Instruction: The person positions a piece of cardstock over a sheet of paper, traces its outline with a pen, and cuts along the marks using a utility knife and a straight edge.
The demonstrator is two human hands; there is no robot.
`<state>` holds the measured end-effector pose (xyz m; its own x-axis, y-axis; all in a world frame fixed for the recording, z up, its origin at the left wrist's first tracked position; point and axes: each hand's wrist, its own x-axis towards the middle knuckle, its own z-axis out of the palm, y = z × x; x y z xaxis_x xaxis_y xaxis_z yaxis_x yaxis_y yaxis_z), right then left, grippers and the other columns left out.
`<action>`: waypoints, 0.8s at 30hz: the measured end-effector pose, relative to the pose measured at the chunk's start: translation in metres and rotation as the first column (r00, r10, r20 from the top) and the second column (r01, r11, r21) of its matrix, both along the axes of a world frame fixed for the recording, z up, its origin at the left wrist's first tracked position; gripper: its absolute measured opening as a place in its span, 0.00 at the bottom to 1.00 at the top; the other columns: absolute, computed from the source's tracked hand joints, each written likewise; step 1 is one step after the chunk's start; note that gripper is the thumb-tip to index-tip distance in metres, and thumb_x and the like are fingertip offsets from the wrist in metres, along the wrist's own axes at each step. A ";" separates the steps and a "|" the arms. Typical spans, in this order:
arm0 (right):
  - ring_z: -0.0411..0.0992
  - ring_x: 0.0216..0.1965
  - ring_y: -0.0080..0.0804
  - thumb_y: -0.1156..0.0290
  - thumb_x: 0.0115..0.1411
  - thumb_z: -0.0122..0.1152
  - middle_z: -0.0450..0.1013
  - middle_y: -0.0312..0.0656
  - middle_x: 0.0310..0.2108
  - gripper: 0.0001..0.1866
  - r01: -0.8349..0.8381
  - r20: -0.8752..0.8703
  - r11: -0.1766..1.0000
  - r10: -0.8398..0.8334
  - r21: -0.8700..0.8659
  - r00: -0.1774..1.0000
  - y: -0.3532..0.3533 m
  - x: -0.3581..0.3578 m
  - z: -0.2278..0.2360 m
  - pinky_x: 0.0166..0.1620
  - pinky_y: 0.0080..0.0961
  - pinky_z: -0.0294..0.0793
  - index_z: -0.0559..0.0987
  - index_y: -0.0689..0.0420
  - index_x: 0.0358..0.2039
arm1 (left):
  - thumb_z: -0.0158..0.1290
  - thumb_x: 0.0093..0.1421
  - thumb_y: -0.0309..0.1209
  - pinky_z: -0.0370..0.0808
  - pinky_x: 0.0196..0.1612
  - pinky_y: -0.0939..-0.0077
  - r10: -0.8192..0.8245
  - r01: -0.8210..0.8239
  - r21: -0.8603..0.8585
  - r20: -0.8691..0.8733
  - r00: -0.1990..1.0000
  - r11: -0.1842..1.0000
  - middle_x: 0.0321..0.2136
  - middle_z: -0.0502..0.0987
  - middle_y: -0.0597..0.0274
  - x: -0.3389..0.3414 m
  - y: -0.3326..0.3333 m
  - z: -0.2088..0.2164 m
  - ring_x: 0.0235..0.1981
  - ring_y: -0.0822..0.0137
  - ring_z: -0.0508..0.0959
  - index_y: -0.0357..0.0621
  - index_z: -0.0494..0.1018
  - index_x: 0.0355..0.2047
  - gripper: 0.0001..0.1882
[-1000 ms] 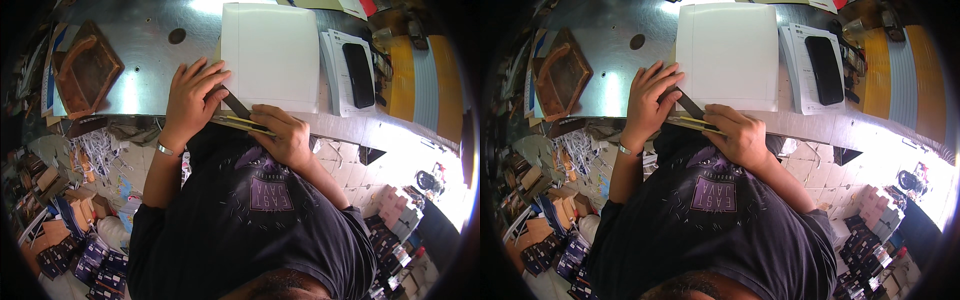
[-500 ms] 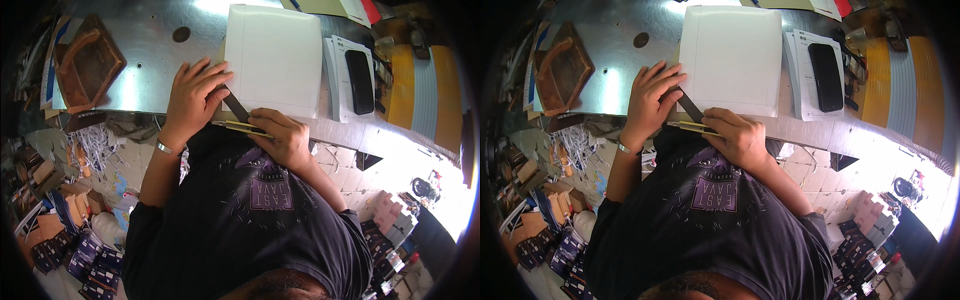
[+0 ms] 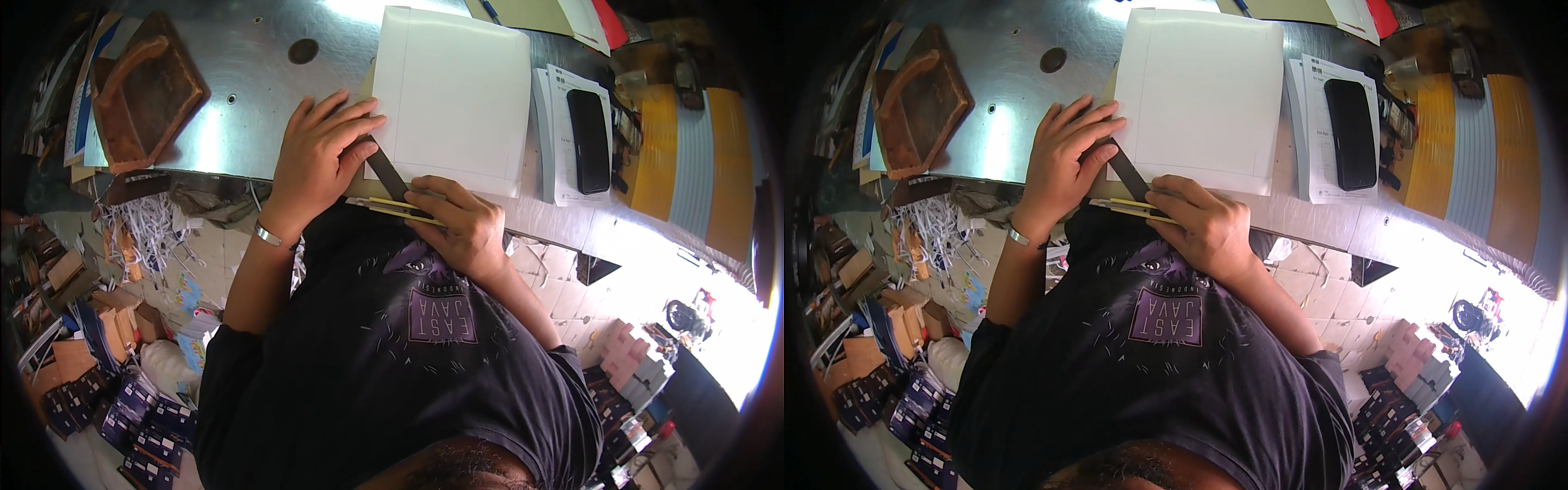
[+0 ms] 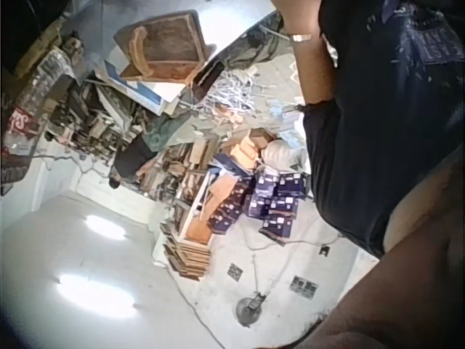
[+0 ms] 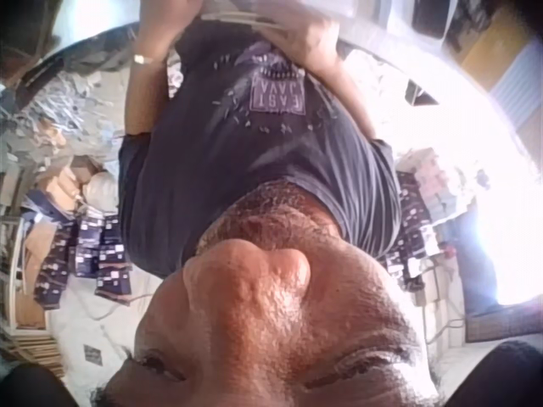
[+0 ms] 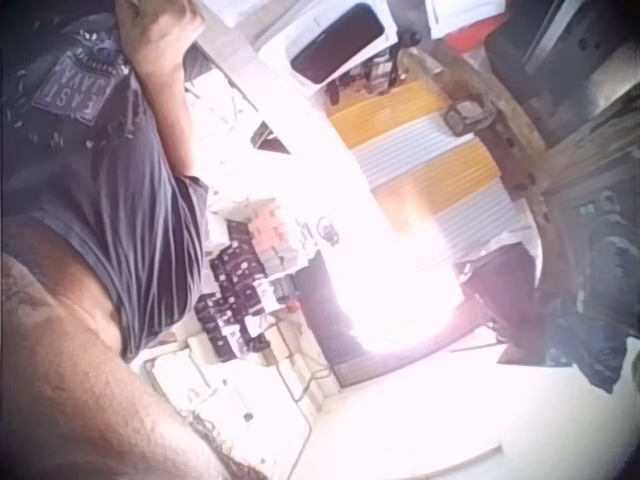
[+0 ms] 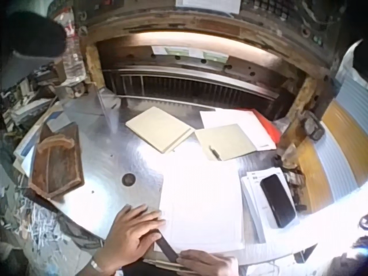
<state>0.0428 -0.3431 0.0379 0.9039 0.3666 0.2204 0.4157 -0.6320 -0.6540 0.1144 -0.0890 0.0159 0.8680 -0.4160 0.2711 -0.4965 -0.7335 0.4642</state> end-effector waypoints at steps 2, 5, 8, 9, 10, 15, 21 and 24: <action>0.85 0.36 0.29 0.66 0.53 0.80 0.83 0.29 0.49 0.17 0.001 0.002 1.000 -0.001 -0.004 1.000 0.000 0.000 0.000 0.37 0.28 0.85 0.89 0.49 0.44 | 0.59 0.70 0.40 0.59 0.74 0.41 -0.002 0.002 0.000 0.002 1.000 1.000 0.63 0.80 0.64 0.000 0.000 0.000 0.69 0.49 0.73 0.53 0.83 0.57 0.17; 0.85 0.36 0.29 0.65 0.53 0.80 0.83 0.29 0.50 0.17 -0.001 -0.001 1.000 0.001 -0.011 1.000 0.000 0.000 0.002 0.37 0.27 0.85 0.89 0.49 0.45 | 0.59 0.70 0.40 0.59 0.74 0.41 0.001 -0.001 -0.001 0.000 1.000 1.000 0.63 0.80 0.64 0.000 0.000 0.000 0.69 0.49 0.73 0.53 0.83 0.56 0.17; 0.85 0.36 0.29 0.66 0.53 0.80 0.83 0.29 0.50 0.17 -0.002 0.005 1.000 0.002 -0.012 1.000 0.000 0.000 0.001 0.37 0.27 0.85 0.89 0.49 0.45 | 0.59 0.70 0.40 0.59 0.74 0.41 0.002 -0.002 0.001 0.004 1.000 1.000 0.63 0.80 0.64 0.000 0.000 -0.002 0.69 0.49 0.73 0.53 0.83 0.56 0.17; 0.85 0.36 0.29 0.66 0.53 0.80 0.83 0.29 0.50 0.17 -0.001 0.005 1.000 0.001 -0.010 1.000 0.000 0.000 0.000 0.37 0.27 0.85 0.89 0.49 0.45 | 0.59 0.70 0.40 0.59 0.74 0.41 0.002 -0.002 0.002 0.006 1.000 1.000 0.63 0.80 0.64 0.000 0.000 -0.002 0.69 0.49 0.73 0.53 0.83 0.56 0.17; 0.85 0.36 0.28 0.66 0.53 0.80 0.83 0.29 0.50 0.17 0.000 0.005 1.000 0.000 -0.008 1.000 0.000 0.000 0.000 0.37 0.27 0.85 0.89 0.50 0.45 | 0.59 0.70 0.40 0.59 0.74 0.41 0.002 -0.002 0.003 0.008 1.000 1.000 0.63 0.80 0.64 0.000 0.000 -0.002 0.69 0.49 0.73 0.53 0.83 0.56 0.17; 0.85 0.36 0.28 0.66 0.53 0.80 0.83 0.29 0.50 0.17 -0.004 0.012 1.000 0.004 -0.001 1.000 0.000 0.000 0.001 0.37 0.26 0.85 0.89 0.50 0.45 | 0.59 0.70 0.41 0.59 0.74 0.40 0.003 -0.003 0.000 0.013 1.000 1.000 0.63 0.81 0.64 0.000 0.000 -0.001 0.68 0.49 0.73 0.53 0.83 0.56 0.17; 0.85 0.36 0.29 0.66 0.53 0.80 0.83 0.29 0.50 0.18 -0.006 0.003 1.000 0.006 0.005 1.000 -0.001 0.000 0.000 0.37 0.27 0.85 0.89 0.50 0.45 | 0.59 0.70 0.40 0.60 0.74 0.41 0.006 -0.006 0.003 0.013 1.000 1.000 0.63 0.81 0.64 0.000 0.000 -0.001 0.68 0.49 0.73 0.53 0.83 0.56 0.17; 0.85 0.36 0.29 0.66 0.53 0.80 0.83 0.29 0.50 0.18 -0.004 -0.003 1.000 0.004 0.005 1.000 -0.001 0.000 0.000 0.37 0.27 0.85 0.89 0.50 0.45 | 0.60 0.70 0.39 0.60 0.74 0.41 0.006 -0.006 -0.003 0.009 1.000 1.000 0.62 0.81 0.64 0.001 -0.001 0.000 0.68 0.49 0.73 0.53 0.83 0.56 0.17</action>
<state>0.0425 -0.3443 0.0376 0.9031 0.3688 0.2199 0.4164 -0.6270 -0.6584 0.1150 -0.0905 0.0159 0.8679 -0.4102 0.2801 -0.4965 -0.7350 0.4618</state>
